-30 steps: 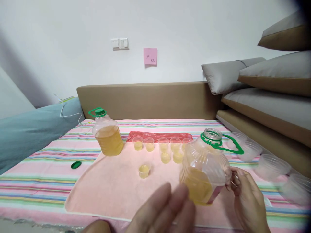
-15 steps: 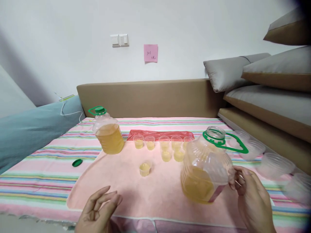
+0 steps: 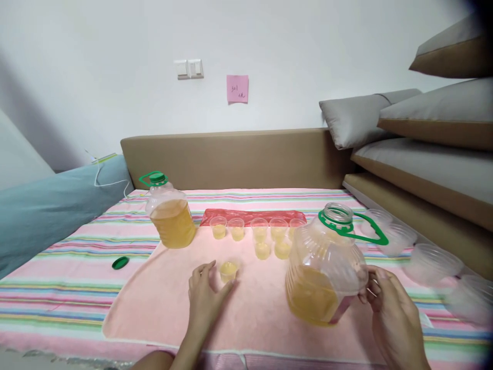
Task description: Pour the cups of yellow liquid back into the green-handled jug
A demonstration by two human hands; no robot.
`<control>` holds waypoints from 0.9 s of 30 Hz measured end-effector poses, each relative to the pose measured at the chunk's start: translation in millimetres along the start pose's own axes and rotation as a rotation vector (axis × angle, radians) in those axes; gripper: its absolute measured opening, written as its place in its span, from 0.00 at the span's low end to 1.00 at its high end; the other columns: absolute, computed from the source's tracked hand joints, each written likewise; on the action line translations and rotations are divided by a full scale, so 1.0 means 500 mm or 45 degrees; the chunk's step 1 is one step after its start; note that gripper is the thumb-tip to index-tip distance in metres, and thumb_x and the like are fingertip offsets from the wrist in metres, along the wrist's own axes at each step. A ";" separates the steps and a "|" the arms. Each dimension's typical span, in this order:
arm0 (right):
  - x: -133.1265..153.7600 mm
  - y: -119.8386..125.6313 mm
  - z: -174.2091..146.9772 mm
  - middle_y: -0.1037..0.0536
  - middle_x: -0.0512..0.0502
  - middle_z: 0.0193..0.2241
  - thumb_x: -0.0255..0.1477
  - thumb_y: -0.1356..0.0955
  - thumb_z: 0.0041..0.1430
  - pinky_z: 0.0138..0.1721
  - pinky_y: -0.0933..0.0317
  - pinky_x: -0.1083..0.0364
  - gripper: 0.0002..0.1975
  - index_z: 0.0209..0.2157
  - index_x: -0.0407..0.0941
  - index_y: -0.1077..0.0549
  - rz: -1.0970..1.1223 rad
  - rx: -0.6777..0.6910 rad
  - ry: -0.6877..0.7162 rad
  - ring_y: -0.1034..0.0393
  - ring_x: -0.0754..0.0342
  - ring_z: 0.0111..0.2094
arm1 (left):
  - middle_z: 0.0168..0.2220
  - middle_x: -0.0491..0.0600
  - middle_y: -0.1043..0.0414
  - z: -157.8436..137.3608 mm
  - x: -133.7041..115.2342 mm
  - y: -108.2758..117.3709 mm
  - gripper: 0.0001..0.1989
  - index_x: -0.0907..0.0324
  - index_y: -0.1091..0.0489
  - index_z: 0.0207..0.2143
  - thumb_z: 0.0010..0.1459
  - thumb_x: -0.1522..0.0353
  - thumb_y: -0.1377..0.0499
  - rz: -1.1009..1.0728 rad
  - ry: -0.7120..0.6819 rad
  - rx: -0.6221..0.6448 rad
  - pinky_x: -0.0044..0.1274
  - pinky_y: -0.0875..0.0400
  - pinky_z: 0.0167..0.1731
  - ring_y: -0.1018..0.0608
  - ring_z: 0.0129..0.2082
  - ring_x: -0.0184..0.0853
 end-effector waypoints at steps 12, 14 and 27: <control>0.009 -0.003 -0.004 0.24 0.52 0.32 0.55 0.25 0.64 0.32 0.37 0.59 0.25 0.43 0.47 0.21 -0.014 0.040 0.015 0.35 0.58 0.29 | 0.59 0.60 0.29 0.012 -0.032 -0.036 0.33 0.58 0.23 0.56 0.53 0.48 0.32 0.013 -0.063 -0.057 0.54 0.35 0.67 0.27 0.62 0.60; 0.007 -0.004 -0.004 0.24 0.51 0.32 0.55 0.25 0.65 0.32 0.37 0.59 0.25 0.43 0.47 0.21 -0.013 0.048 0.010 0.35 0.58 0.29 | 0.58 0.59 0.28 0.012 -0.034 -0.033 0.33 0.57 0.23 0.56 0.55 0.47 0.32 -0.001 -0.073 -0.059 0.53 0.34 0.66 0.27 0.62 0.59; 0.030 -0.031 -0.013 0.26 0.50 0.27 0.60 0.25 0.60 0.29 0.40 0.58 0.30 0.40 0.45 0.20 -0.065 0.075 0.031 0.36 0.57 0.27 | 0.54 0.54 0.18 0.052 -0.191 0.058 0.31 0.52 0.23 0.54 0.55 0.45 0.30 -0.026 -0.336 -0.007 0.48 0.32 0.62 0.22 0.58 0.55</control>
Point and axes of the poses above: each hand's wrist, its own z-axis towards the middle knuckle, its own y-axis out of the back of the hand, x = y × z, the point moved 7 cm from there along z, towards the middle knuckle
